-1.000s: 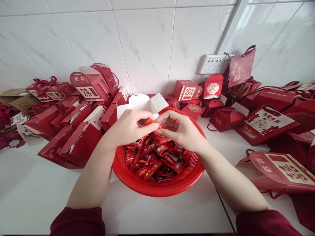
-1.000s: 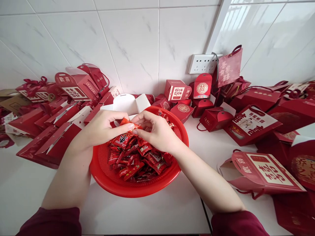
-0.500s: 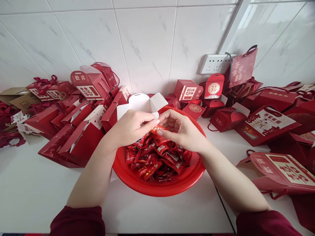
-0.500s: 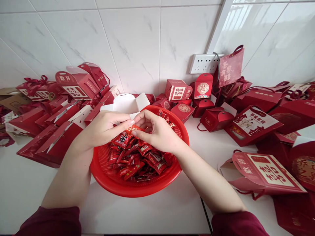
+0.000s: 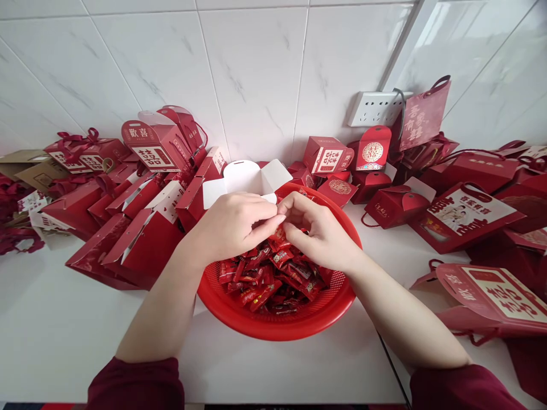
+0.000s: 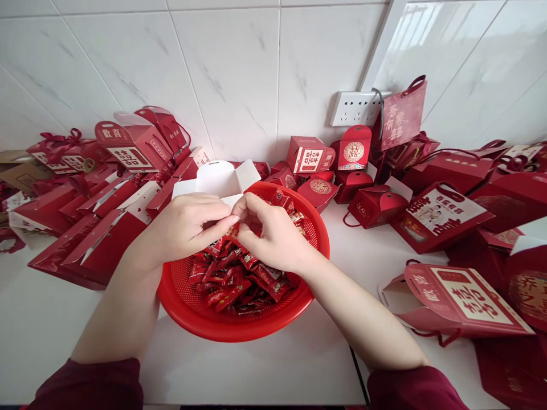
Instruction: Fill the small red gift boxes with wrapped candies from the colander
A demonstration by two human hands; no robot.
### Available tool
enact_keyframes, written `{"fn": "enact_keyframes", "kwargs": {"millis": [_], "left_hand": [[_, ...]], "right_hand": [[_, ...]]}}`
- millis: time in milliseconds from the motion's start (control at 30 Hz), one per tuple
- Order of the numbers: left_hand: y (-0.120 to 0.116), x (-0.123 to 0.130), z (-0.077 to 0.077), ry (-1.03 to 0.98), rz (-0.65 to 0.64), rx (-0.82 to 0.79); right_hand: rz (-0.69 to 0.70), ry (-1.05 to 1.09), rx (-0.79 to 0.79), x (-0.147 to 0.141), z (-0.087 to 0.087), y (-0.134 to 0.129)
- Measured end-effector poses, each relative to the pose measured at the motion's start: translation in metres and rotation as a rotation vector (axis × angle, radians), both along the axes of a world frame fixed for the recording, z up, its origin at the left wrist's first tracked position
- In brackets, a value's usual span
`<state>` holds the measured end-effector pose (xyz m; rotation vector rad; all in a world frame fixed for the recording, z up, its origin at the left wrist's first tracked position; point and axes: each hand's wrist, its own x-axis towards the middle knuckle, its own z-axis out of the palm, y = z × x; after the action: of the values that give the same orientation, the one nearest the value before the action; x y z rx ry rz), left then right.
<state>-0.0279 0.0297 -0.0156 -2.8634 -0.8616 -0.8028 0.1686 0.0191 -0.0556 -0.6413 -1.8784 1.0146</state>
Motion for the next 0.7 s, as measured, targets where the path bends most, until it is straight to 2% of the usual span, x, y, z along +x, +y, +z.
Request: {"fn": "enact_keyframes", "kwargs": {"millis": [167,400,567,700], "left_hand": [[-0.002,0.002,0.001,0.015,0.007,-0.038],[-0.002,0.002,0.001,0.012,0.018,-0.087],[-0.003,0.002,0.003,-0.001,0.025,-0.096],[0.004,-0.020,0.015,-0.148,0.153,-0.051]], "right_hand": [[-0.011,-0.010,-0.012,0.000,0.002,-0.002],[0.023,0.026,-0.047,0.001,-0.005,0.003],[0.051,0.014,-0.026,0.003,0.000,0.001],[0.045,0.041,-0.034,0.003,0.001,0.000]]}}
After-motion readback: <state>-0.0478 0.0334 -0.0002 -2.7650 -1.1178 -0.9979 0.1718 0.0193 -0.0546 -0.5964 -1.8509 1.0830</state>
